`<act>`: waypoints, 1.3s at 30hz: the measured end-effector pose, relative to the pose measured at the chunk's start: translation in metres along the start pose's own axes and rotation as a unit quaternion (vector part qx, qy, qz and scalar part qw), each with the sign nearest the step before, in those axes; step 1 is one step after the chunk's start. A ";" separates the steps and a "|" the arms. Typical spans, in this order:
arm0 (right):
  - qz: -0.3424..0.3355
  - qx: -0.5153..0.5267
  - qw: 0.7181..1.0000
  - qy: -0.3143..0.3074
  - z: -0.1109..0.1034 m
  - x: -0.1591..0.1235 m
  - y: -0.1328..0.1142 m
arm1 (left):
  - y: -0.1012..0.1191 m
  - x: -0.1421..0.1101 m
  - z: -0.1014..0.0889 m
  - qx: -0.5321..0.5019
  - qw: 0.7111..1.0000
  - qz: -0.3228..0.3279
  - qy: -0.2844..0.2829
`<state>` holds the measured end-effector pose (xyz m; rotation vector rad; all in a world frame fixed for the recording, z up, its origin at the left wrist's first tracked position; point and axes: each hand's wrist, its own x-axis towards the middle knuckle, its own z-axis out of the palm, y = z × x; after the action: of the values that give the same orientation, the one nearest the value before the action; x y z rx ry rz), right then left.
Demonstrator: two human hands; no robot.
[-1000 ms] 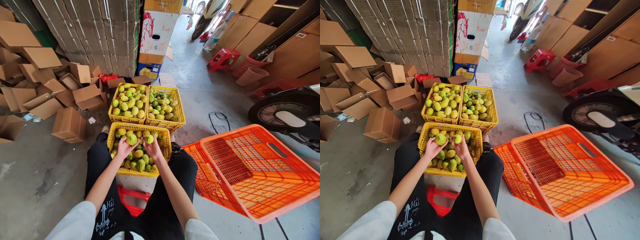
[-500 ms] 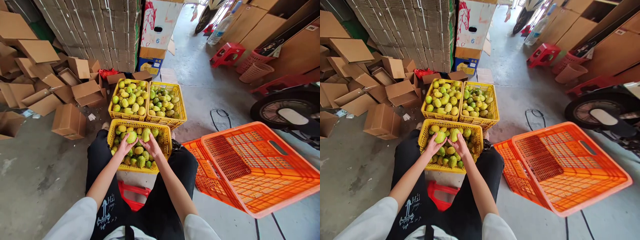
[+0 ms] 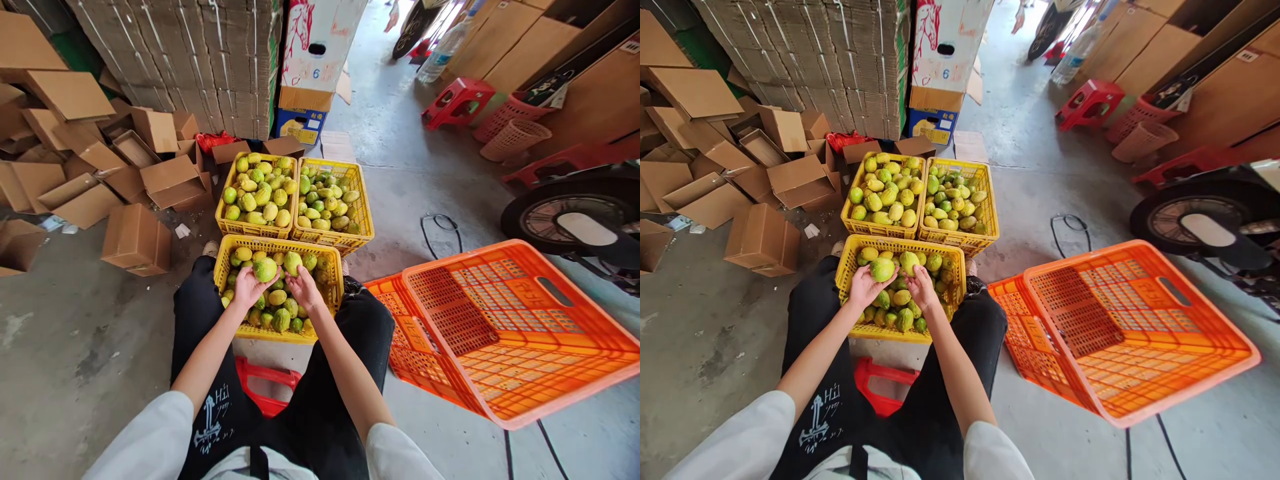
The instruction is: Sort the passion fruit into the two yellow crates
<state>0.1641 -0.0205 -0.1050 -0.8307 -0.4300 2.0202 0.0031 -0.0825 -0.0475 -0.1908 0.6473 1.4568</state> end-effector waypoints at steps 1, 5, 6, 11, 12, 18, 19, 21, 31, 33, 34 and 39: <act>-0.005 0.002 1.000 0.000 0.002 -0.001 -0.001 | 0.000 -0.001 0.001 0.002 1.000 0.001 -0.006; -0.012 0.009 1.000 -0.017 0.014 -0.010 -0.009 | 0.001 -0.001 0.002 0.017 1.000 0.018 -0.007; -0.007 0.010 1.000 -0.026 0.016 -0.012 -0.011 | 0.000 0.000 0.001 0.022 0.999 0.024 -0.001; 0.034 0.015 0.998 -0.053 0.019 -0.019 -0.015 | -0.002 0.007 -0.005 0.024 0.997 0.048 0.053; 0.034 0.016 0.998 -0.054 0.019 -0.019 -0.015 | -0.002 0.008 -0.006 0.020 0.996 0.053 0.069; 0.022 0.009 0.998 -0.055 0.013 -0.014 -0.011 | -0.002 0.012 -0.010 0.026 0.995 0.007 0.099; 0.018 0.005 0.999 -0.044 0.012 -0.013 -0.010 | -0.002 0.013 -0.010 0.029 0.995 -0.004 0.092; 0.015 0.000 1.000 -0.026 0.013 -0.013 -0.010 | -0.001 0.013 -0.010 0.032 0.996 -0.014 0.083; -0.015 -0.010 0.999 -0.040 0.017 -0.015 -0.017 | 0.001 0.007 -0.008 -0.003 1.000 0.021 0.021; -0.013 -0.019 0.999 -0.038 0.014 -0.014 -0.013 | 0.001 0.004 -0.005 0.004 1.000 0.012 0.004; -0.013 -0.022 0.999 -0.038 0.013 -0.012 -0.012 | 0.001 0.003 -0.004 0.012 1.000 0.009 -0.003; -0.031 -0.024 0.999 -0.029 0.009 -0.009 -0.008 | -0.002 0.004 -0.004 0.064 0.998 0.000 0.008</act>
<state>0.1660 -0.0238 -0.0901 -0.7814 -0.5330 1.9870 0.0038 -0.0813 -0.0530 -0.1030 0.7496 1.4097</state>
